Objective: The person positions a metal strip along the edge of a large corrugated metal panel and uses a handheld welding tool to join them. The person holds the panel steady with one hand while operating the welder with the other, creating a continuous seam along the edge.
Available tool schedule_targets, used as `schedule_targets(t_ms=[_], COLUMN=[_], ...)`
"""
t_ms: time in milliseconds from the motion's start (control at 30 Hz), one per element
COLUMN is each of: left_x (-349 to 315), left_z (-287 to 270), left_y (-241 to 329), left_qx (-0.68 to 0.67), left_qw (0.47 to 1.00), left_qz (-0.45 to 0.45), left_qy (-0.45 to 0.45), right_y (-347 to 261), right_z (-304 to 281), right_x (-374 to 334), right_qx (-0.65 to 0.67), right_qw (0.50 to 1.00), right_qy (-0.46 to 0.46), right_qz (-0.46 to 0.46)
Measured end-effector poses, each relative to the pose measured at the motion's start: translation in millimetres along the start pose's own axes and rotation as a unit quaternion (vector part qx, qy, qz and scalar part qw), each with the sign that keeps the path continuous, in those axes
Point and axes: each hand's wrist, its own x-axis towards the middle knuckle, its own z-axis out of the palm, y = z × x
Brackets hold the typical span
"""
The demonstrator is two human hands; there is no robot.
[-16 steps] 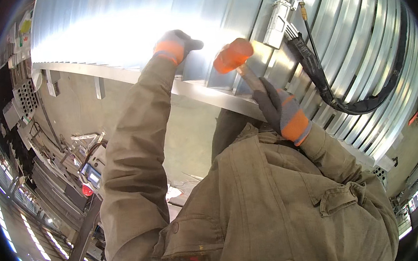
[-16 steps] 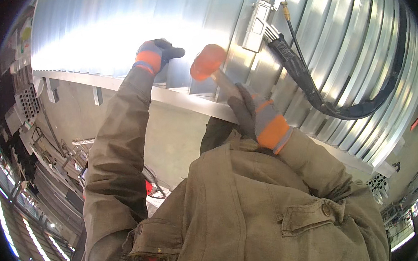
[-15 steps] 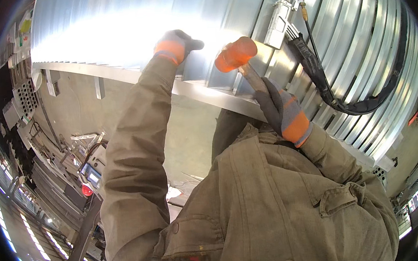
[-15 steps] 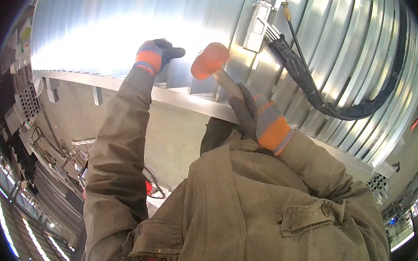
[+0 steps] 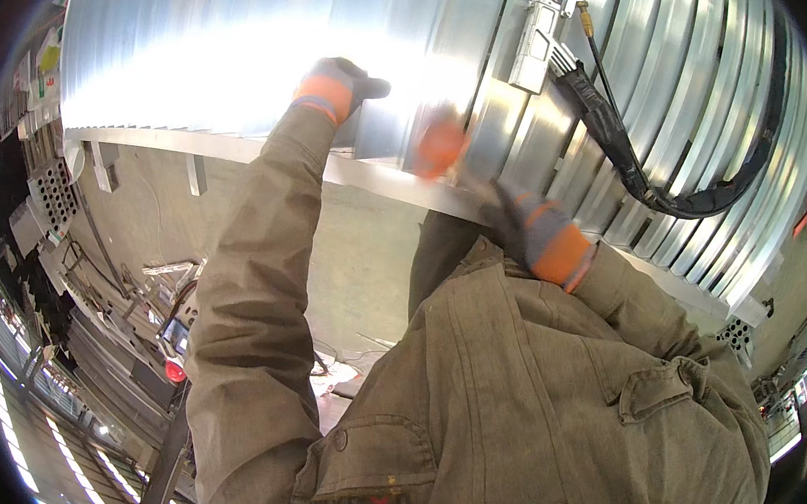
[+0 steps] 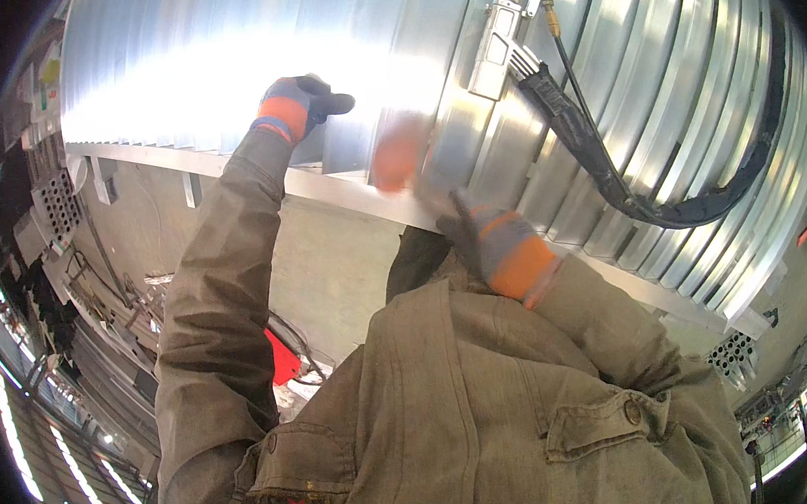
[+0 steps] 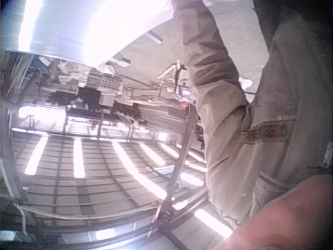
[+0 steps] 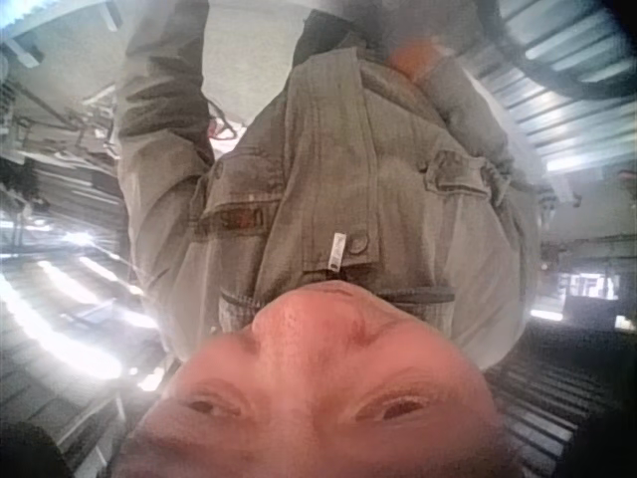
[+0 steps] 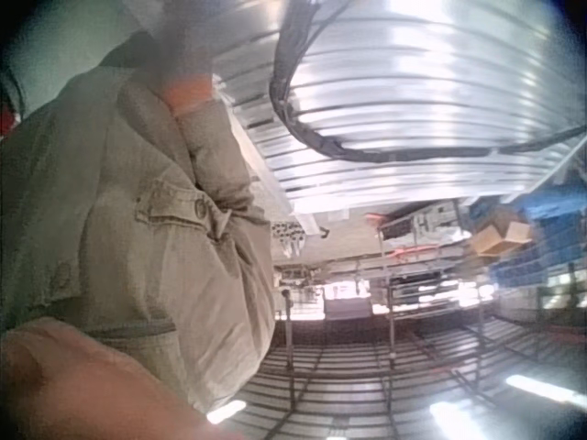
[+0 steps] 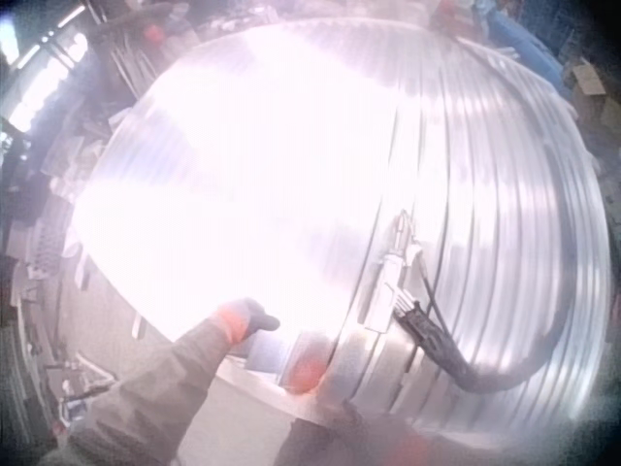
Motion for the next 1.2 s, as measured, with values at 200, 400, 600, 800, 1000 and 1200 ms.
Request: schedule_targets(t_ms=[200, 400, 600, 800, 1000, 1200], left_x=[3, -40, -76, -71, -72, -75], left_z=[8, 5, 5, -1, -5, 3], left_y=[-8, 40, 79, 86, 93, 86], left_qx=[-0.128, 0.116, 0.165, 0.193, 0.180, 0.172], left_qw=[0.990, 0.991, 0.977, 0.976, 0.978, 0.979], left_qz=[0.029, -0.049, -0.061, -0.086, -0.094, -0.071], left_qy=[0.054, 0.032, 0.119, 0.042, 0.042, 0.085], right_y=[9, -9, -8, 25, 104, 171], right_z=[8, -7, -31, -138, -286, -311], right_x=[6, 4, -3, 9, 76, 117], right_qx=[-0.080, 0.019, 0.012, -0.174, -0.282, -0.311], right_qw=[0.996, 1.000, 0.997, 0.919, 0.794, 0.779], right_qy=[-0.049, 0.000, 0.066, 0.349, 0.537, 0.543], right_qz=[0.010, -0.013, -0.043, -0.066, -0.037, 0.032])
